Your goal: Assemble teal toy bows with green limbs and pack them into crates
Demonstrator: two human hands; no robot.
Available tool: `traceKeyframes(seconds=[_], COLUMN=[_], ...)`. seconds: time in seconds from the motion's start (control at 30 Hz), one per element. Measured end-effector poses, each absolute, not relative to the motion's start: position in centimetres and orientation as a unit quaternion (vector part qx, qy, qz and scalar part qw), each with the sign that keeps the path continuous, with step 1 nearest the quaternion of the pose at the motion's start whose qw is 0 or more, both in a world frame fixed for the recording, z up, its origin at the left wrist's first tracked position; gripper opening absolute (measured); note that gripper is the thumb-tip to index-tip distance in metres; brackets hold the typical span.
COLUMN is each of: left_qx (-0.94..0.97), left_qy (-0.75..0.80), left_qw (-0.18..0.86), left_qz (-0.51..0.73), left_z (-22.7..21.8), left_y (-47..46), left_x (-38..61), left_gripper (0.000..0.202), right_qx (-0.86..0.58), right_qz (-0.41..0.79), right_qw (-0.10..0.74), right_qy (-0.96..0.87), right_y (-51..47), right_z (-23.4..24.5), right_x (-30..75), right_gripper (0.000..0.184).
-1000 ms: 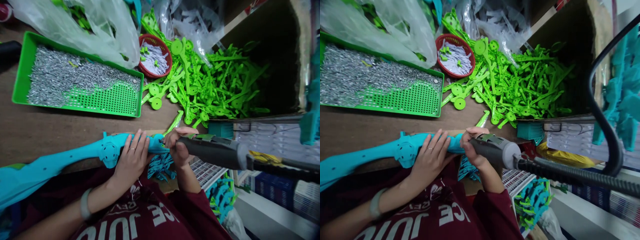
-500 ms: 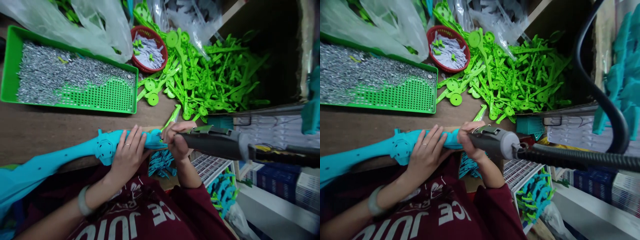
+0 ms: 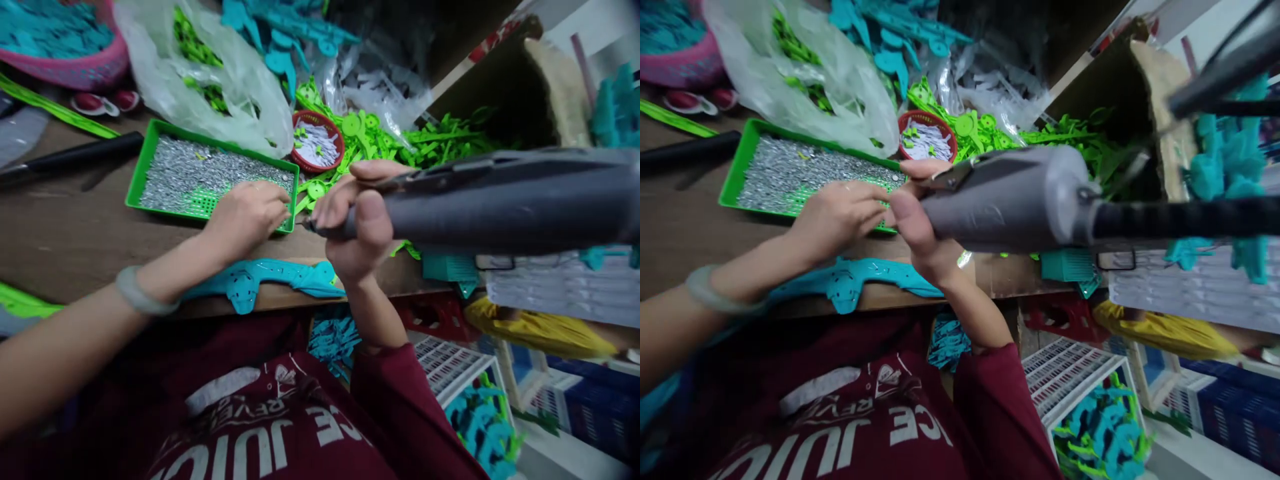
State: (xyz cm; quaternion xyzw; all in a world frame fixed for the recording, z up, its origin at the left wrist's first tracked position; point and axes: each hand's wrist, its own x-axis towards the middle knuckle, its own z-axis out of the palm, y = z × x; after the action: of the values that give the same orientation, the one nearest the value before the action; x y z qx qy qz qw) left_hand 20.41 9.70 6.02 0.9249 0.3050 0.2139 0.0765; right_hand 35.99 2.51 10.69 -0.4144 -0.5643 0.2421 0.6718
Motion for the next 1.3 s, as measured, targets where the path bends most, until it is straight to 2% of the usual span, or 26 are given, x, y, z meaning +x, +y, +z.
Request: traceKeyframes(seconds=[0.1,0.17,0.27,0.37,0.43,0.6,0.7,0.8,0.9,1.03,1.17,1.3], left_qx=[0.909,0.914,0.917,0.912,0.908,0.915,0.930,0.921,0.907,0.937,0.931,0.923], left_qy=[0.361,0.321,0.271,0.340,0.347,0.193,0.267,0.359,0.369,0.243,0.276,0.296], left_qw=[0.002,0.053,0.150,0.104,0.085,0.201,0.118,0.001,-0.024,0.024,0.088,0.106], left_qz=[0.209,0.243,0.251,0.203,0.217,0.293,0.224,0.151,0.202,0.249,0.223,0.222], left_z=[6.0,5.4,4.8,4.9,5.0,4.4,4.5,5.8,6.5,3.5,-0.7,-1.8], left_y=[11.7,11.8,12.0,12.7,13.2,14.1,15.0,14.6,11.1,3.6,-0.6,-0.7], left_x=[18.2,17.1,16.5,16.5,16.4,16.6,16.1,14.5,12.9,13.5,15.4,15.8], left_gripper=[0.029,0.035,0.041,0.050,0.046,0.036,0.042,0.045,0.044,0.036,0.046,0.050], right_qx=[-0.310,-0.297,-0.293,-0.304,-0.320,-0.323,-0.327,-0.324,-0.364,-0.394,-0.421,-0.431], right_qz=[0.270,0.294,0.290,0.260,0.236,0.215,0.239,0.266,0.289,0.294,0.294,0.289], right_qw=[0.743,0.742,0.727,0.718,0.718,0.723,0.735,0.761,0.730,0.718,0.696,0.637], right_qy=[-0.529,-0.524,-0.548,-0.569,-0.572,-0.571,-0.543,-0.495,-0.501,-0.492,-0.502,-0.570], right_y=[4.1,4.6,5.4,6.3,6.7,7.8,8.1,6.0,2.0,-1.9,-2.6,-2.7], right_z=[9.8,8.8,7.8,7.9,8.2,8.7,9.3,9.7,8.9,5.8,3.0,2.1], right_x=[34.3,33.5,32.5,31.9,31.7,31.2,31.1,31.8,33.4,35.2,35.9,36.4], right_gripper=[0.031,0.029,0.035,0.039,0.041,0.041,0.037,0.021,0.012,0.013,0.016,0.021])
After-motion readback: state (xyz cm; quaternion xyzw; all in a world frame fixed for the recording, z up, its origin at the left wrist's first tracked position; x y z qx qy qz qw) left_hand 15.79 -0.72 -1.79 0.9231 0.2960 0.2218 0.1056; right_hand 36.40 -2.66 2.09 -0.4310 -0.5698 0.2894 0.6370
